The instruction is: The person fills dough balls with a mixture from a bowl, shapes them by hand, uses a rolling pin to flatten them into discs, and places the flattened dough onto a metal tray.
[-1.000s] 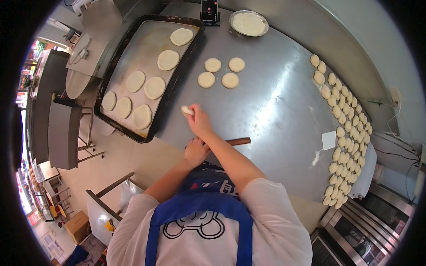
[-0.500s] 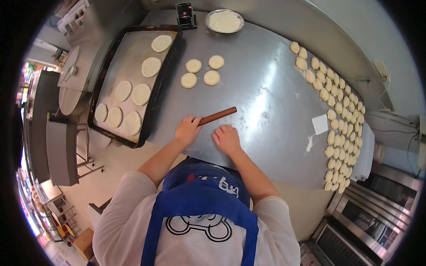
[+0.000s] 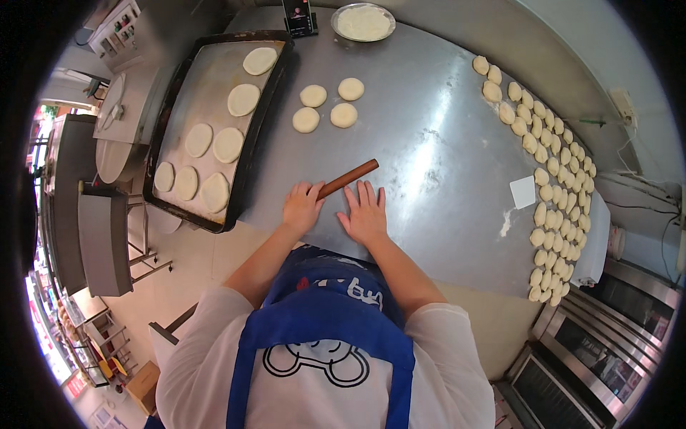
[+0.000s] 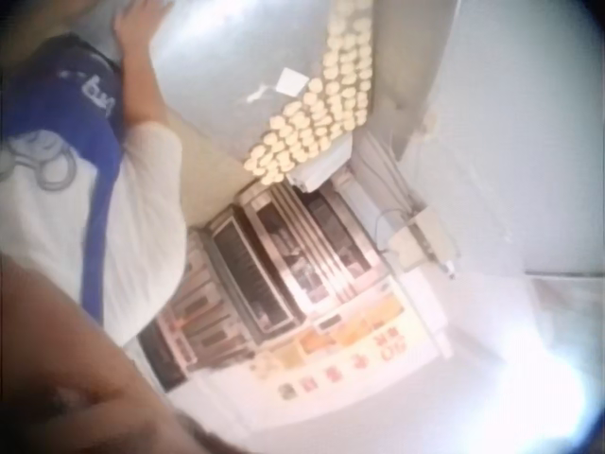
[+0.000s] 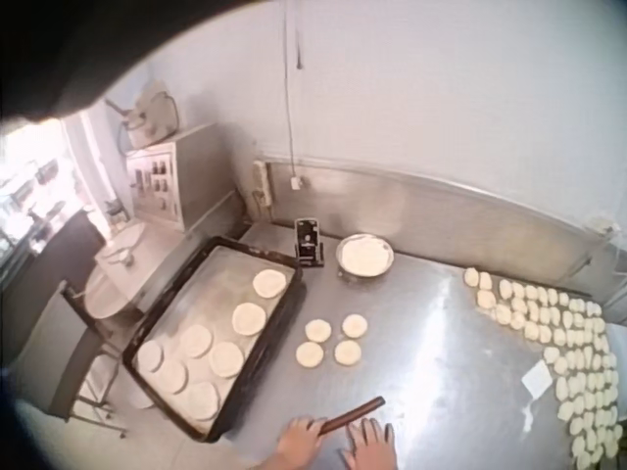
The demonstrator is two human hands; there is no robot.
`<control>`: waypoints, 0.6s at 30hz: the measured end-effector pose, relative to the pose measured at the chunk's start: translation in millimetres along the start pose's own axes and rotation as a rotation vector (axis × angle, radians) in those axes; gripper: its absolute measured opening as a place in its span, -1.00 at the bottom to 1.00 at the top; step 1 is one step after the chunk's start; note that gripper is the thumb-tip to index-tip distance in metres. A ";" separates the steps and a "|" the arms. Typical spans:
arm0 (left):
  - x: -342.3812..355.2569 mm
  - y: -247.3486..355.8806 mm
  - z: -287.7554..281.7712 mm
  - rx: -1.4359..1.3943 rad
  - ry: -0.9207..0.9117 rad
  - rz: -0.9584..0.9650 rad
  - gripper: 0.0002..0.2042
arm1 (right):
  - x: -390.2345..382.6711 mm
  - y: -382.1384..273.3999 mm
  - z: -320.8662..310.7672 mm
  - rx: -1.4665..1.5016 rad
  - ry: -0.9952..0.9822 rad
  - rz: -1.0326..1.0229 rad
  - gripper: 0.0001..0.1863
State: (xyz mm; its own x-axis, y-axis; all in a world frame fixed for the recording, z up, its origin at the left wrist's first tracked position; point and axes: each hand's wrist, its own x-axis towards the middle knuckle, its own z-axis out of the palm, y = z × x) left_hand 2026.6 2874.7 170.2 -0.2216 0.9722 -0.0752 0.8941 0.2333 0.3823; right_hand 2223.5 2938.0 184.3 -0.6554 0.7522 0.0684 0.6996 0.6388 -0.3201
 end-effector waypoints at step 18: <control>-21.7 -7.6 3.6 -0.200 0.112 -0.068 -0.55 | 24.6 0.7 7.9 0.122 -0.031 0.136 -0.18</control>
State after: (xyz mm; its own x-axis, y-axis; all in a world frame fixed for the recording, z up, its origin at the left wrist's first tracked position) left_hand 2026.0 2851.9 165.6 -0.3306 0.9437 -0.0085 0.7834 0.2795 0.5551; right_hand 2205.7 2955.6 178.4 -0.5671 0.8236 -0.0115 0.7438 0.5061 -0.4366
